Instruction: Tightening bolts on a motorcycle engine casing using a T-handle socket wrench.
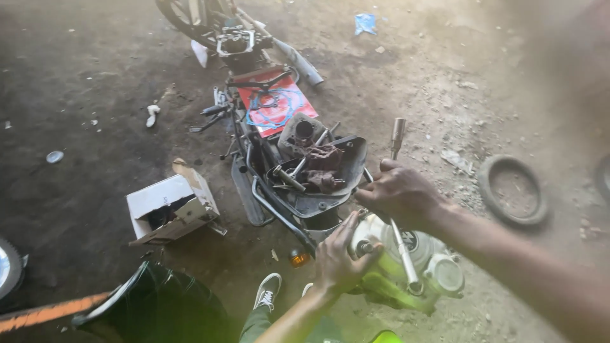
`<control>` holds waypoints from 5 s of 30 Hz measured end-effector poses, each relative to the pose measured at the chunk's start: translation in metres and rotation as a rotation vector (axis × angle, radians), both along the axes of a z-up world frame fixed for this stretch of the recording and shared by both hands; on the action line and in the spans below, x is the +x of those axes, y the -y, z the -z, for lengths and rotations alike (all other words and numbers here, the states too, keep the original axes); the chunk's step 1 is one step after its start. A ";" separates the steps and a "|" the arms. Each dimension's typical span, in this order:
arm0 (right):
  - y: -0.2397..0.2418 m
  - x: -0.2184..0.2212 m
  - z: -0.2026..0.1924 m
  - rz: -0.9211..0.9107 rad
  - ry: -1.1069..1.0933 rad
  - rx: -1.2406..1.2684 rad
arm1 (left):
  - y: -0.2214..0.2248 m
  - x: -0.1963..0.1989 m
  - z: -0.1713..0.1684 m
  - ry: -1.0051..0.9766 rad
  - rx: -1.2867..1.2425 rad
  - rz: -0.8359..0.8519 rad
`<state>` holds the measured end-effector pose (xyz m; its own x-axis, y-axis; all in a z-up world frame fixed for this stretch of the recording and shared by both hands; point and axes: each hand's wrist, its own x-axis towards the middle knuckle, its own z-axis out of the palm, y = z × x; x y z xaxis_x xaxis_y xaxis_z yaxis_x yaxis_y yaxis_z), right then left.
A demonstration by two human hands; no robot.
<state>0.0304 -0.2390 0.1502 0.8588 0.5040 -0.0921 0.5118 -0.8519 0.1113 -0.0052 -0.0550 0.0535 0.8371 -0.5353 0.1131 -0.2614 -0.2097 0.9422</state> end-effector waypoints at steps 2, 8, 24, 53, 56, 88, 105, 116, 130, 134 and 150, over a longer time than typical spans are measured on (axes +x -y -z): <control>-0.006 -0.002 -0.003 0.038 0.016 -0.018 | 0.002 0.000 0.003 0.035 0.005 -0.013; -0.011 -0.008 -0.007 0.105 0.020 0.005 | 0.008 -0.005 0.010 0.042 -0.022 -0.086; -0.011 -0.005 -0.030 0.113 -0.148 0.016 | -0.037 0.013 0.006 -0.200 -0.219 0.224; -0.051 -0.015 -0.027 -0.141 -0.359 -0.251 | -0.047 0.009 0.049 -0.106 -0.391 0.071; -0.051 -0.014 -0.048 -0.342 -0.300 -0.157 | -0.046 0.005 0.049 -0.141 -0.337 0.029; -0.060 -0.029 0.007 0.056 0.412 0.134 | -0.022 -0.052 0.053 -0.115 -0.281 -0.120; -0.010 -0.033 -0.005 -0.084 0.012 0.062 | -0.023 -0.044 0.037 -0.214 -0.171 -0.047; -0.063 -0.009 -0.073 -0.674 -0.064 -0.112 | -0.029 -0.047 0.033 -0.180 -0.175 -0.066; -0.051 0.004 -0.014 -0.539 0.207 0.171 | -0.037 -0.039 0.026 -0.147 -0.220 -0.061; -0.056 -0.008 -0.022 -0.495 0.232 0.224 | -0.032 -0.042 0.030 -0.113 -0.205 -0.054; -0.027 -0.014 -0.070 -0.425 0.065 0.009 | -0.042 -0.043 0.023 -0.022 -0.164 0.037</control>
<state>0.0166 -0.2116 0.2200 0.5783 0.8149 -0.0387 0.8098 -0.5676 0.1488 -0.0484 -0.0126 0.0303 0.8206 -0.5413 0.1834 -0.2454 -0.0438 0.9684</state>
